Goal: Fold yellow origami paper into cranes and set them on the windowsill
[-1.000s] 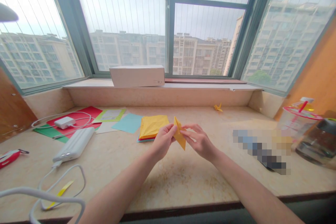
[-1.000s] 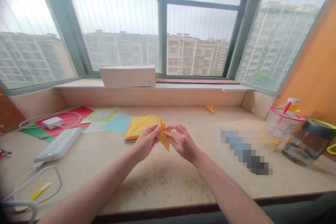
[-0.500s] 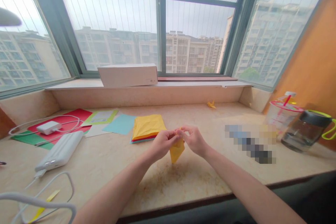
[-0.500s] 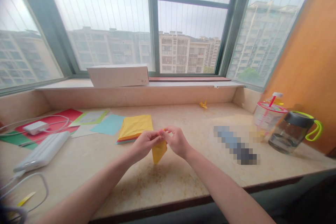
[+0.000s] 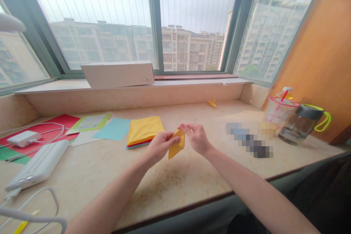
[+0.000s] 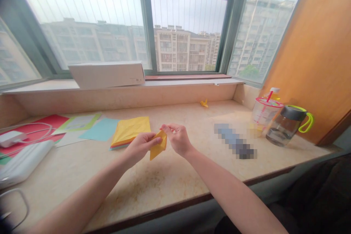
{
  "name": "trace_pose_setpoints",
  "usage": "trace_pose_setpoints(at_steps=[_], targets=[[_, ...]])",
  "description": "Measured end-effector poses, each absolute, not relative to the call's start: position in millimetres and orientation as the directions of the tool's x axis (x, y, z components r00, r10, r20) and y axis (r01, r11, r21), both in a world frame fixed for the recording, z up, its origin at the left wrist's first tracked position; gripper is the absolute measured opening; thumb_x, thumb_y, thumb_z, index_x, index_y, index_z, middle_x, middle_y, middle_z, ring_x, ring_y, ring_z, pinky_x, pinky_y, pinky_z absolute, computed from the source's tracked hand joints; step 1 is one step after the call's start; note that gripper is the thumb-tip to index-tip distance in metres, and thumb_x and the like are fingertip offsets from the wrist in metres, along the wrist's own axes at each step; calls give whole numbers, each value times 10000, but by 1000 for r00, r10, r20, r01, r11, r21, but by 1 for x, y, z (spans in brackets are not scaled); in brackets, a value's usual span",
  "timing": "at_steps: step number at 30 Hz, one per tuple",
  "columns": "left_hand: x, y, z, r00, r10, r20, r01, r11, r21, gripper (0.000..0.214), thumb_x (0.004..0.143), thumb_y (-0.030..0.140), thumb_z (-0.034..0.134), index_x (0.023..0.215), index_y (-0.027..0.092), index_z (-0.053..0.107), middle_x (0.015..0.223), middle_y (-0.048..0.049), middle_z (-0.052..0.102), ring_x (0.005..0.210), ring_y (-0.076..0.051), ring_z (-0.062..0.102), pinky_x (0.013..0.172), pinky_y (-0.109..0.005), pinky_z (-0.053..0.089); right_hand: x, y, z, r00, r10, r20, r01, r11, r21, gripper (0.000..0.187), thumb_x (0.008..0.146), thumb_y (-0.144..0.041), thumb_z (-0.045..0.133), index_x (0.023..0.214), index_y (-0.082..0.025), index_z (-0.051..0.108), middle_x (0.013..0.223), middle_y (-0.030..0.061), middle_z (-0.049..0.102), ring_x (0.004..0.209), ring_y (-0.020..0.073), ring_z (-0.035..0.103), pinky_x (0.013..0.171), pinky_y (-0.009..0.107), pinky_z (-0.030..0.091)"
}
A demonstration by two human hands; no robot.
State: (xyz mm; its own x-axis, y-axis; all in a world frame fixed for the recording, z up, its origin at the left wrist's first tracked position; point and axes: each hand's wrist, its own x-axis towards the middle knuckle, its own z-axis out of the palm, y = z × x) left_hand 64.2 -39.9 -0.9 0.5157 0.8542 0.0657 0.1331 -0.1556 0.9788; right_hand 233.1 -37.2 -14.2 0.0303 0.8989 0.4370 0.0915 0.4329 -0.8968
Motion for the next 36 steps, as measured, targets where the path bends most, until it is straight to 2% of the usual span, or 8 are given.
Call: trace_pose_setpoints(at_steps=[4, 10, 19, 23, 25, 30, 33, 36], targets=[[63, -42, 2, 494, 868, 49, 28, -73, 997, 386, 818, 500, 633, 856, 117, 665, 694, -89, 709, 613, -181, 648, 561, -246, 442, 236, -33, -16, 36, 921, 389, 14, 388, -921, 361, 848, -491, 596, 768, -169, 740, 687, 25, 701, 626, 163, 616, 624, 283, 469], [61, -40, 0, 434, 898, 70, -49, -54, 997, 369, 797, 467, 679, 886, 111, 637, 682, -68, 699, 582, -169, 659, 576, -261, 489, 242, -28, -24, -24, 909, 417, 37, 418, -908, 366, 792, -431, 688, 1064, -187, 682, 853, 42, 707, 758, 167, 635, 685, 284, 493], [60, -36, 1, 281, 955, 92, -195, -37, 980, 601, 717, 336, 798, 1210, 140, 516, 835, -74, 724, 658, -170, 693, 711, -329, 548, 244, -25, -22, 144, 895, 423, 35, 423, -906, 269, 727, -399, 741, 833, -194, 601, 800, 35, 670, 731, 181, 647, 682, 311, 521], [58, -33, 2, 124, 981, 148, -248, -114, 962, 660, 694, 303, 817, 1247, 150, 491, 717, -2, 690, 622, -133, 665, 702, -278, 531, 243, -27, -20, 25, 927, 375, -63, 376, -925, 380, 690, -354, 764, 994, -196, 599, 791, 4, 654, 727, 170, 657, 690, 314, 530], [57, -32, 3, 71, 987, 143, -309, -114, 944, 674, 706, 300, 811, 1269, 161, 468, 772, -9, 699, 654, -126, 668, 722, -266, 525, 241, -29, -18, -29, 938, 345, -95, 341, -935, 451, 681, -345, 771, 1068, -193, 595, 766, -12, 639, 692, 162, 655, 686, 320, 529], [61, -36, 2, 232, 963, 138, -307, -62, 950, 591, 739, 276, 788, 1254, 161, 523, 1069, -112, 704, 932, -187, 676, 846, -296, 509, 235, -31, -18, 78, 939, 334, -133, 342, -930, 385, 717, -378, 743, 1020, -183, 607, 821, 29, 671, 699, 177, 666, 687, 336, 526], [68, -38, -2, 365, 909, 200, -226, -121, 966, 420, 752, 306, 770, 1111, 133, 638, 1098, -123, 702, 1006, -229, 653, 868, -319, 501, 228, -34, -22, 72, 937, 343, -168, 350, -921, 356, 715, -369, 747, 970, -203, 562, 820, 15, 662, 740, 182, 677, 686, 322, 532], [73, -40, -5, 299, 924, 240, -247, -169, 954, 340, 785, 353, 726, 1030, 123, 674, 1054, -111, 718, 975, -235, 661, 896, -354, 501, 220, -38, -27, -17, 915, 404, -154, 397, -905, 308, 751, -351, 718, 953, -223, 523, 813, -11, 642, 765, 164, 663, 699, 311, 536]])
